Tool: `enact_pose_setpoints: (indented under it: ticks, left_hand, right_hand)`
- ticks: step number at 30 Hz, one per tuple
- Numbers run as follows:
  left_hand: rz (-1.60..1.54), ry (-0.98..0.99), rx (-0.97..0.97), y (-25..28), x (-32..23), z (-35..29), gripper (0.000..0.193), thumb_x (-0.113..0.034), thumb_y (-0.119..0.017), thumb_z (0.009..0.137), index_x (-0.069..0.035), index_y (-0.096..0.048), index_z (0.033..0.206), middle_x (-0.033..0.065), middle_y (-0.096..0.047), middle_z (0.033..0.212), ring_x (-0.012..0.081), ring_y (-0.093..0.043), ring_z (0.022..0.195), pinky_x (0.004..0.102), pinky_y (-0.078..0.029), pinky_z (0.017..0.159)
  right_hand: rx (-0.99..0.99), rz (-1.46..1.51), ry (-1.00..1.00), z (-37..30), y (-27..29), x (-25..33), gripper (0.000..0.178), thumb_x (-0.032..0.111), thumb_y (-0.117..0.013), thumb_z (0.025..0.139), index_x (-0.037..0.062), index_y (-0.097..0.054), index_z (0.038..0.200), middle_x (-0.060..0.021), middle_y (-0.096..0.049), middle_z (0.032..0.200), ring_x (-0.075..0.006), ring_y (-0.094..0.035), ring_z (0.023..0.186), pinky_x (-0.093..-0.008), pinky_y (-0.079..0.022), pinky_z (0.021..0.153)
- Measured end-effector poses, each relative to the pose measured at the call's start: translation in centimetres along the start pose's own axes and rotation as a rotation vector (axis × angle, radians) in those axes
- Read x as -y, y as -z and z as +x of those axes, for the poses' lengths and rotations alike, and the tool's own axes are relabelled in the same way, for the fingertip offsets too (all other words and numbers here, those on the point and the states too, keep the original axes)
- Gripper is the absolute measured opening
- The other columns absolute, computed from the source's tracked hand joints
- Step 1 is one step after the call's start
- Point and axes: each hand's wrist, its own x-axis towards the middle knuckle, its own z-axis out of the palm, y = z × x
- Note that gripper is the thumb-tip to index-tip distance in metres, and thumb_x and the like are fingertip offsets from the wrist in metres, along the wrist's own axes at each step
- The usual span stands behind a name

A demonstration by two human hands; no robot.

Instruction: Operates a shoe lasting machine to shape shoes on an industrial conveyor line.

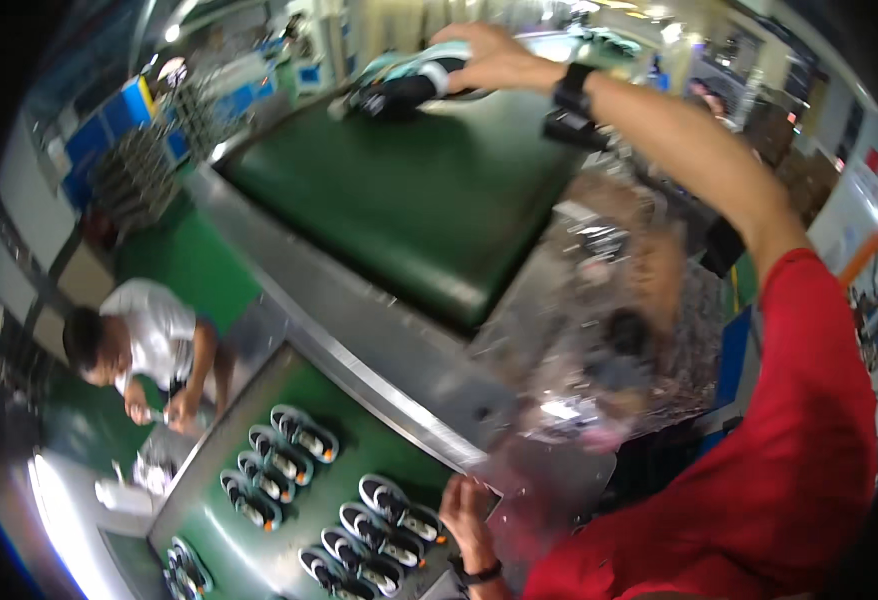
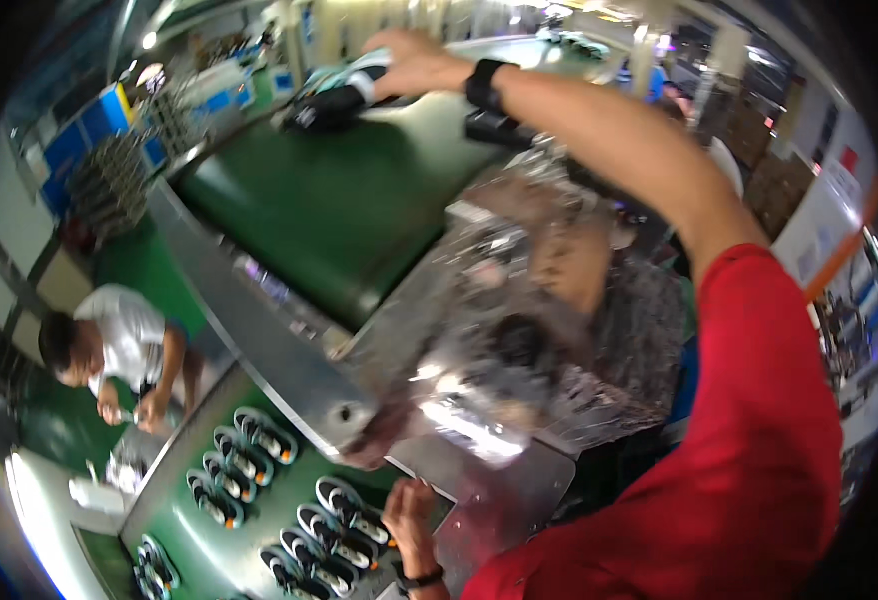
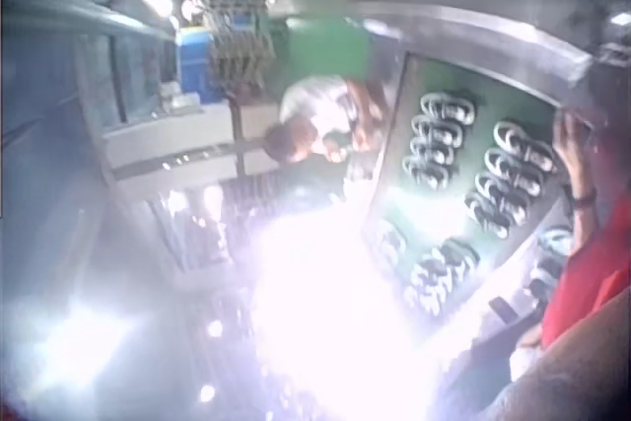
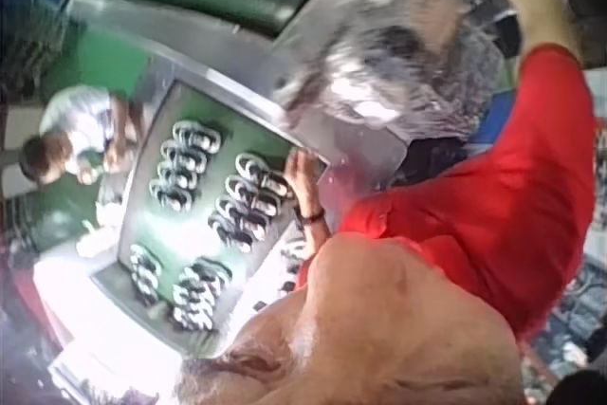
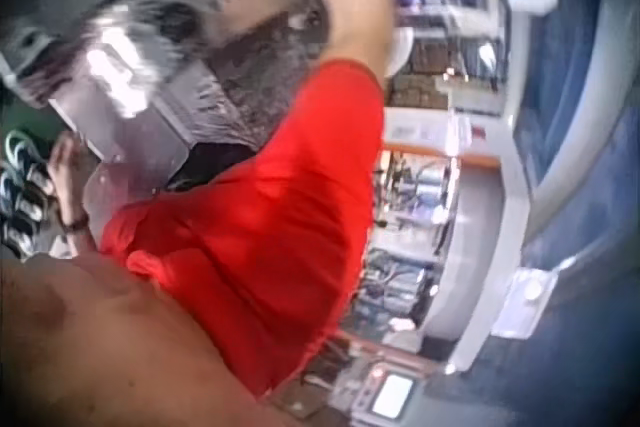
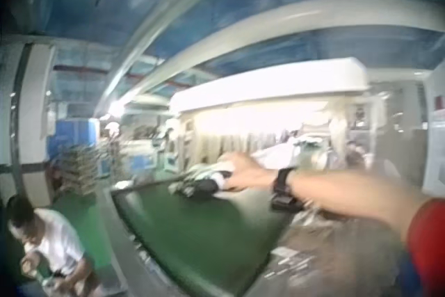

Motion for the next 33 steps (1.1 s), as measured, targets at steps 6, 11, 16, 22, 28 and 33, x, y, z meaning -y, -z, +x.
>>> enact_pose_setpoints:
  ticks: [6,11,16,22,28,33]
  left_hand:
    - [-0.113,0.224,0.427,-11.5,-4.0,-7.6,0.052,-0.02,-0.067,0.093,0.006,-0.048,0.134,0.0263,-0.059,0.126,0.0408,-0.063,0.109,0.0484,-0.054,0.093]
    - [-0.234,0.162,1.029,-25.8,-8.5,-7.5,0.076,-0.064,-0.048,0.092,-0.007,-0.045,0.143,0.0229,-0.052,0.138,0.0446,-0.05,0.126,0.0569,-0.042,0.104]
    - [-0.547,0.441,1.428,-38.7,-8.4,-11.7,0.085,-0.055,-0.057,0.09,-0.004,-0.028,0.151,0.0273,-0.03,0.152,0.0483,-0.042,0.131,0.0637,-0.033,0.109]
    - [-0.226,0.704,1.443,-43.4,1.5,-21.7,0.077,-0.05,-0.059,0.091,-0.003,-0.034,0.147,0.0238,-0.041,0.145,0.0381,-0.057,0.115,0.0518,-0.047,0.1]
    - [0.007,0.532,1.565,-48.8,12.1,-35.4,0.046,-0.03,-0.05,0.101,-0.003,-0.045,0.137,0.0142,-0.056,0.129,0.0269,-0.059,0.115,0.0424,-0.048,0.1]
    - [0.366,0.325,1.773,-48.9,20.1,-50.0,0.052,-0.016,-0.057,0.098,0.005,-0.038,0.142,0.013,-0.057,0.126,0.0192,-0.058,0.108,0.0337,-0.048,0.095]
  right_hand:
    - [-0.277,0.471,-0.332,-7.3,15.2,6.5,0.038,0.034,-0.073,0.077,0.0067,-0.074,0.104,0.0003,-0.056,0.065,-0.0059,-0.043,0.055,-0.0244,-0.033,0.047]
    - [-0.533,0.606,-0.306,-20.1,26.3,1.7,0.025,0.026,-0.072,0.081,0.0083,-0.075,0.098,-0.0009,-0.069,0.087,-0.0074,-0.056,0.072,-0.0235,-0.043,0.061]
    - [-0.443,0.416,-0.449,-35.0,31.0,0.3,0.033,0.023,-0.07,0.079,0.0019,-0.072,0.104,-0.0084,-0.073,0.098,-0.0117,-0.064,0.092,-0.0258,-0.049,0.086]
    - [-0.616,0.248,-0.851,-58.6,33.0,2.0,0.039,0.029,-0.064,0.092,0.0009,-0.063,0.119,-0.0104,-0.069,0.104,-0.0176,-0.066,0.095,-0.0312,-0.051,0.084]
    - [-1.008,0.638,-1.021,-78.2,36.8,13.4,0.059,0.031,-0.068,0.088,0.002,-0.05,0.136,-0.0117,-0.064,0.115,-0.0154,-0.059,0.104,-0.0291,-0.048,0.092]
    - [-1.282,-0.016,-1.352,-91.3,41.0,19.4,0.066,0.025,-0.08,0.067,0.0039,-0.058,0.126,-0.0068,-0.062,0.118,-0.0148,-0.055,0.111,-0.031,-0.043,0.099]
